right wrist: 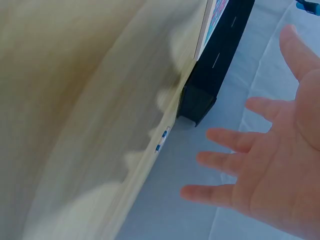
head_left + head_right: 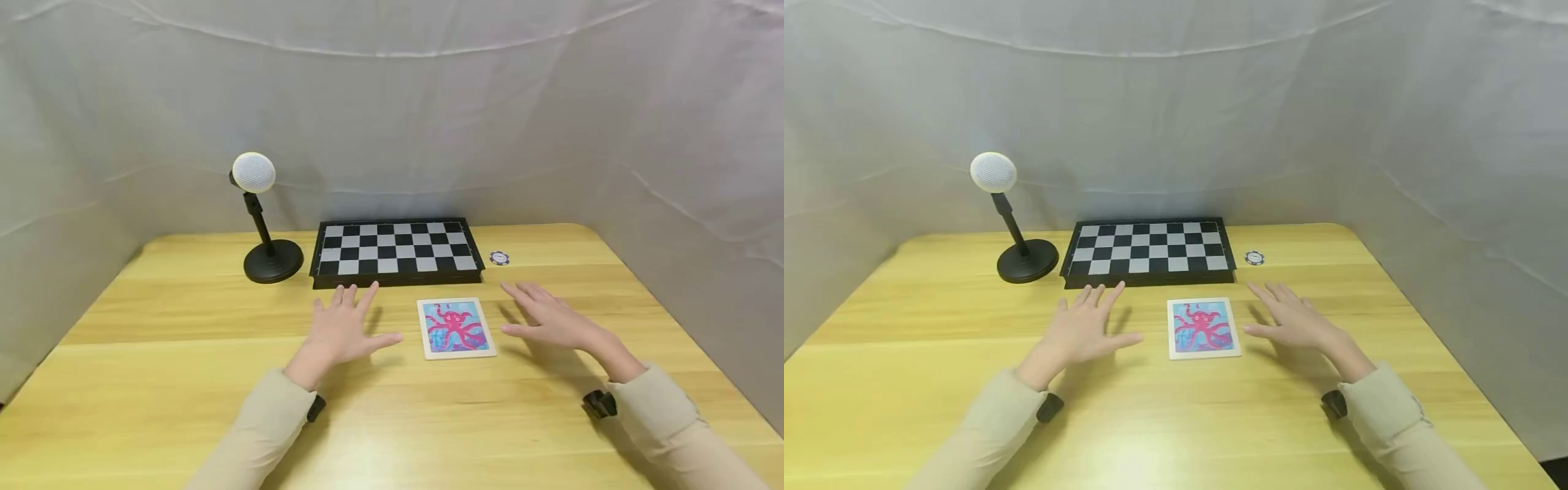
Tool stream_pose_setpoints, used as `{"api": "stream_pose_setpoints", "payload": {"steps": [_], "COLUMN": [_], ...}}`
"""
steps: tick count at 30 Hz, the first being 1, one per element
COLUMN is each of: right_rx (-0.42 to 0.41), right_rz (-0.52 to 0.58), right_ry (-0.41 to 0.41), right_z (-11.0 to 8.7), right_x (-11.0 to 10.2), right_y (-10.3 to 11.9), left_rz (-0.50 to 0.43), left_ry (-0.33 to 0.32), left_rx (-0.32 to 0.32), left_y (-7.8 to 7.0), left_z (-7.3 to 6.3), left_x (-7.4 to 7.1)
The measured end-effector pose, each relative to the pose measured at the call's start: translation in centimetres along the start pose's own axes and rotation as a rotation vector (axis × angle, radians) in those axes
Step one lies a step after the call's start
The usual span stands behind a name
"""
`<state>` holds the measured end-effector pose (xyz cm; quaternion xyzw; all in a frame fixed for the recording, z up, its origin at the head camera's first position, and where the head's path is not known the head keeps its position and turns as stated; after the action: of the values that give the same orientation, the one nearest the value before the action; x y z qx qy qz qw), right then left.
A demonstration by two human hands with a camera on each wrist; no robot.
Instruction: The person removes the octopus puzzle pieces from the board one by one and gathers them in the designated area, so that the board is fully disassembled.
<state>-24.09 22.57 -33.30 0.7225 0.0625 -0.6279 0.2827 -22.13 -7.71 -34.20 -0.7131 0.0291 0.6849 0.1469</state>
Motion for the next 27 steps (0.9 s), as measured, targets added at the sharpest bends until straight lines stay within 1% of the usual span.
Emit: {"api": "stream_pose_setpoints", "payload": {"steps": [6, 13, 22, 27], "right_rx": [-0.068, -0.107, -0.148, -0.174], "right_rz": [0.053, 0.099, 0.124, 0.120], "right_ry": [-0.010, 0.003, 0.040, 0.073], "right_z": [0.1, 0.4, 1.8, 2.7], "right_x": [0.0, 0.0, 0.5, 1.1], "right_y": [0.0, 0.0, 0.4, 0.9], "left_rz": [-0.019, -0.061, -0.084, -0.140], "left_ry": [0.022, 0.036, 0.044, 0.047], "left_rx": [0.026, 0.073, 0.113, 0.141], "left_y": [-0.8, -1.5, -1.8, -2.0], "left_z": [0.6, 1.0, 1.4, 1.8], "left_x": [0.1, 0.1, -0.4, -0.5]}}
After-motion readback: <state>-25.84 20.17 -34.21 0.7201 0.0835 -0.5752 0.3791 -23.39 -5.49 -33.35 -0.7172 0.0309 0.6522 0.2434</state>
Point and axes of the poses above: each hand's wrist, its own z-axis towards the middle knuckle, its own x-axis out of the palm, y = z × x, the point moved 5 cm from there along z, towards the middle knuckle
